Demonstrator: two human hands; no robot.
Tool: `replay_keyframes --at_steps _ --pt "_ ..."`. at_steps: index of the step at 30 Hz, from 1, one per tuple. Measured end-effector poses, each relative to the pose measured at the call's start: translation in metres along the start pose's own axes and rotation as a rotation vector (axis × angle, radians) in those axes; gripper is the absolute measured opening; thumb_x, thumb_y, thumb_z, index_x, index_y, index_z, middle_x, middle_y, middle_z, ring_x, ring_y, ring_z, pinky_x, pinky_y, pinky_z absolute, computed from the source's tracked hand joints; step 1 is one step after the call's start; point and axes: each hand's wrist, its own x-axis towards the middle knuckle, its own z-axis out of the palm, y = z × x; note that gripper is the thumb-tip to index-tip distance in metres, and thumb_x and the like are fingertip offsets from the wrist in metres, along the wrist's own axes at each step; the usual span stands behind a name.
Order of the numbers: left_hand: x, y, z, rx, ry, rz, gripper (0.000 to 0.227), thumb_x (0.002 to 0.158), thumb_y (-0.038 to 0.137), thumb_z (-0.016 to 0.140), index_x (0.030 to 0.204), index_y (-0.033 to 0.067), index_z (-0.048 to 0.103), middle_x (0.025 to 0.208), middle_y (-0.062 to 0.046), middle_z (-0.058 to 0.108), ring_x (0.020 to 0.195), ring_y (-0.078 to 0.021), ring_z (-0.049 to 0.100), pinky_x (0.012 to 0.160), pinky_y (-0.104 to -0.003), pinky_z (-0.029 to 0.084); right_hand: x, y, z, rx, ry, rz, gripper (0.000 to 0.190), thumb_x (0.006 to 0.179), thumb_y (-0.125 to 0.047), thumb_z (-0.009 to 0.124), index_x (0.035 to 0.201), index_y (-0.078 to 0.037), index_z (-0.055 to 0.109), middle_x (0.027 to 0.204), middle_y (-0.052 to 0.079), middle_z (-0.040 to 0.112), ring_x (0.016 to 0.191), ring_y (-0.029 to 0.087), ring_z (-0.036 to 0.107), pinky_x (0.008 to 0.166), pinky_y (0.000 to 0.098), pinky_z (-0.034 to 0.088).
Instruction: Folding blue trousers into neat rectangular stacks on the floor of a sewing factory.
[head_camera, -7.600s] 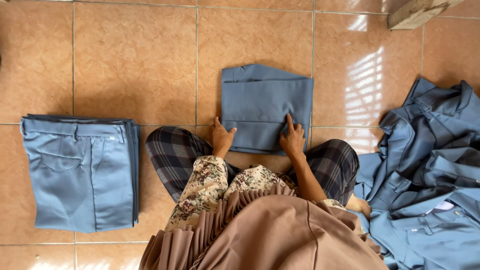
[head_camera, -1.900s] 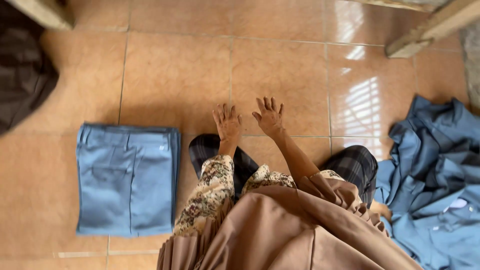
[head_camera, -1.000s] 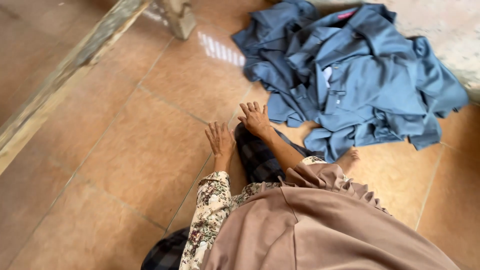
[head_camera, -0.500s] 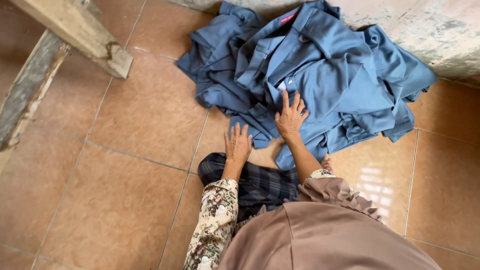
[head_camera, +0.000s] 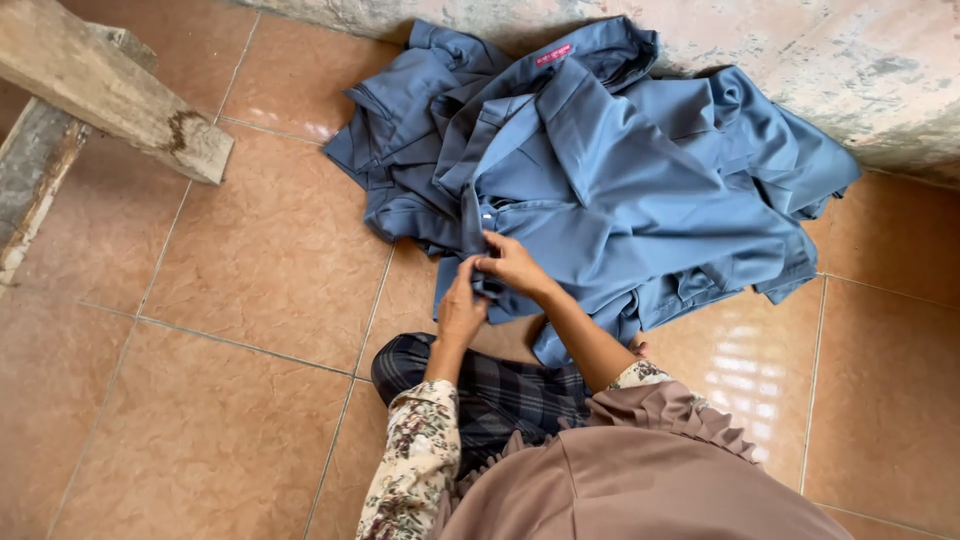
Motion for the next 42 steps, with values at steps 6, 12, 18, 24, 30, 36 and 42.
replay_keyframes --at_steps 6,12,18,24,30,36,42 --pt "-0.011 -0.049 -0.029 0.010 0.095 -0.302 0.048 0.086 0.006 0.062 0.128 0.0292 0.053 0.124 -0.013 0.070 0.116 -0.0418 0.066 0.098 -0.055 0.053 0.047 -0.041 -0.070 -0.134 0.293 -0.332 0.011 0.090 -0.017 0.073 0.099 -0.020 0.079 0.104 0.004 0.077 0.098 0.030 0.072 0.083 0.0395 0.056" --pt "-0.006 0.017 -0.035 0.247 0.615 0.015 0.040 0.077 -0.010 0.058 0.105 0.0173 0.066 0.112 0.000 0.065 0.106 -0.0230 0.059 0.095 -0.036 0.053 0.116 -0.043 -0.176 -0.823 0.653 -0.337 0.056 0.089 -0.032 0.082 0.138 -0.019 0.059 0.133 0.011 0.054 0.117 0.033 0.049 0.090 0.0499 0.040" --pt "0.030 -0.013 0.028 0.023 0.290 -0.007 0.043 0.091 0.009 0.056 0.134 0.0035 0.053 0.126 -0.020 0.062 0.104 -0.0417 0.065 0.091 -0.046 0.052 0.126 -0.039 -0.188 -0.681 0.343 -0.175 0.044 0.086 -0.027 0.076 0.123 -0.002 0.070 0.118 0.016 0.071 0.103 0.039 0.065 0.092 0.0520 0.045" --pt "0.031 -0.036 0.012 -0.279 0.088 -0.464 0.051 0.093 0.023 0.066 0.137 0.0028 0.052 0.098 -0.015 0.070 0.052 -0.0182 0.066 0.063 -0.032 0.056 0.101 -0.064 -0.165 -0.791 0.420 -0.501 0.017 0.095 -0.026 0.077 0.096 -0.011 0.069 0.064 0.005 0.064 0.059 0.029 0.055 0.085 0.0369 0.040" --pt "0.009 0.012 -0.082 -0.799 0.099 -0.336 0.031 0.092 0.017 0.070 0.118 -0.0012 0.069 0.114 -0.008 0.063 0.089 -0.0172 0.069 0.070 -0.026 0.059 0.075 -0.130 -0.135 -0.677 0.613 -0.648 0.016 0.089 -0.013 0.076 0.099 -0.008 0.065 0.093 0.005 0.065 0.067 0.027 0.062 0.059 0.0397 0.048" --pt "-0.010 0.030 -0.126 -1.142 0.269 -0.110 0.021 0.101 0.022 0.061 0.111 0.0033 0.061 0.150 -0.007 0.036 0.116 -0.0237 0.057 0.097 -0.042 0.058 -0.008 -0.140 0.000 -0.383 0.169 -0.523 0.031 0.078 -0.017 0.074 0.106 -0.014 0.061 0.091 0.018 0.066 0.088 0.046 0.068 0.075 0.0554 0.052" --pt "-0.019 -0.057 -0.066 -0.958 0.595 -0.490 0.064 0.083 0.039 0.089 0.125 0.0156 0.046 0.114 -0.007 0.054 0.097 -0.0186 0.061 0.082 -0.029 0.057 -0.045 -0.064 0.104 -0.345 -0.231 -0.457 0.029 0.083 -0.027 0.071 0.104 -0.014 0.055 0.097 0.014 0.058 0.092 0.043 0.066 0.072 0.0541 0.055"
